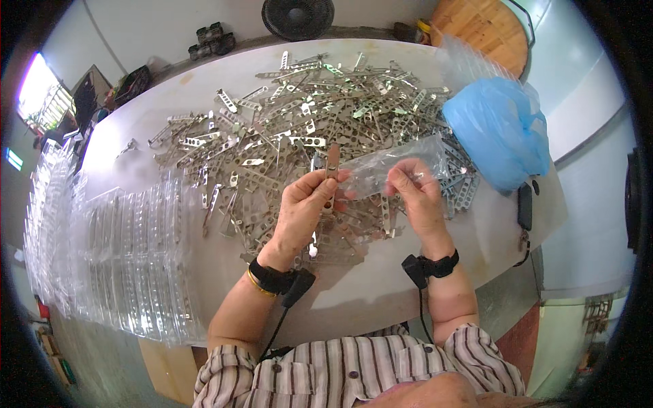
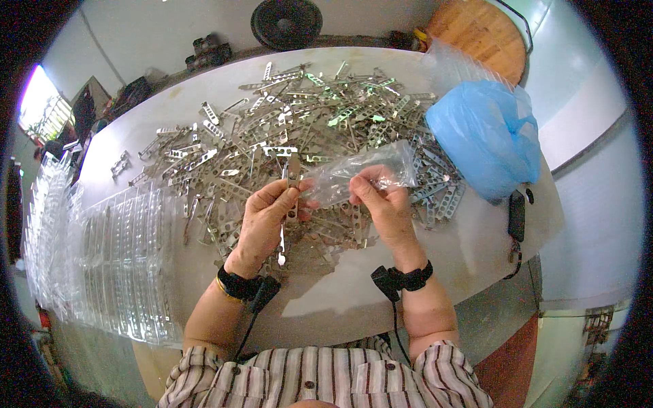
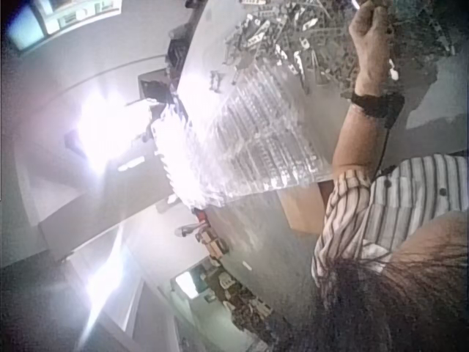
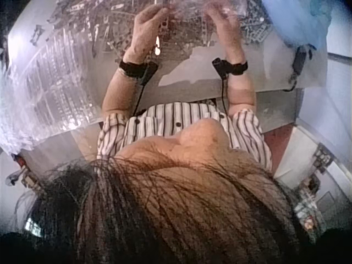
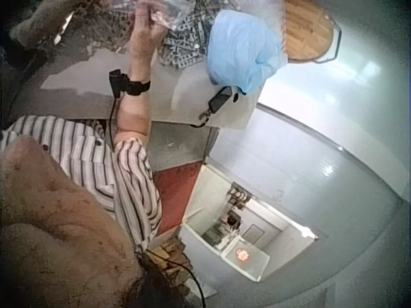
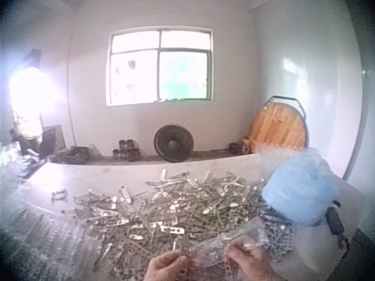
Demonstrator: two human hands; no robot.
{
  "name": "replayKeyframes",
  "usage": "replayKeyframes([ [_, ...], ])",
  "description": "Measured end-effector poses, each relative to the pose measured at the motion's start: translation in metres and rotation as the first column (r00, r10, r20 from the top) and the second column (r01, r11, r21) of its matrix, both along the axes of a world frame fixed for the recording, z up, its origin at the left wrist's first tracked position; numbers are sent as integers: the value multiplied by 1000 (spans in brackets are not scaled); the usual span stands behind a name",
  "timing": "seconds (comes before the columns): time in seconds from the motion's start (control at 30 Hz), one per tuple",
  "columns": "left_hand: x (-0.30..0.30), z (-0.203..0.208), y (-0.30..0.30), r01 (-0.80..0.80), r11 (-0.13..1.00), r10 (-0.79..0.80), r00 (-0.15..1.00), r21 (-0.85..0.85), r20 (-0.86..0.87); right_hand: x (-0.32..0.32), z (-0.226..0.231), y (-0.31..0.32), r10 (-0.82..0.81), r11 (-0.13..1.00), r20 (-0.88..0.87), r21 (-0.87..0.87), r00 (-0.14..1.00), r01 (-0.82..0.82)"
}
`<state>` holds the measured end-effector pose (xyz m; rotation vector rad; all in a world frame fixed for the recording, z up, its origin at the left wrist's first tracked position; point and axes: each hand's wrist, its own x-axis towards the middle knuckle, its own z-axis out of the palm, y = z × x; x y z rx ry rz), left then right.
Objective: Sorting metal computer brackets and placing them into individual plastic bags.
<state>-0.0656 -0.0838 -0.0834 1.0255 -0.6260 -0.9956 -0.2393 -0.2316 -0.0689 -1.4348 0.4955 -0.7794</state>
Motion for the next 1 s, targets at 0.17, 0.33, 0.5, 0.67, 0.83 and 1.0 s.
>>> replayKeyframes([
  [0.17,-2,7,2,-1,1000,1,1000,-21,-14,-4,-3,-11,-34,998,84,49,996,30],
  [0.33,5,12,4,-12,1000,11,999,-14,-44,-11,-3,-26,-96,978,238,204,966,47],
  [0.5,12,19,8,152,988,-153,988,20,19,-16,-7,-38,-110,952,322,306,940,6],
  [0.67,13,25,12,291,948,-297,954,131,32,-19,-8,-42,-94,930,344,366,934,-41],
  [0.83,9,30,14,333,928,-353,929,170,109,-20,-7,-43,-19,952,332,293,943,-84],
  [1.0,6,32,13,395,900,-419,900,181,119,-20,0,-35,71,959,189,257,979,-119],
])
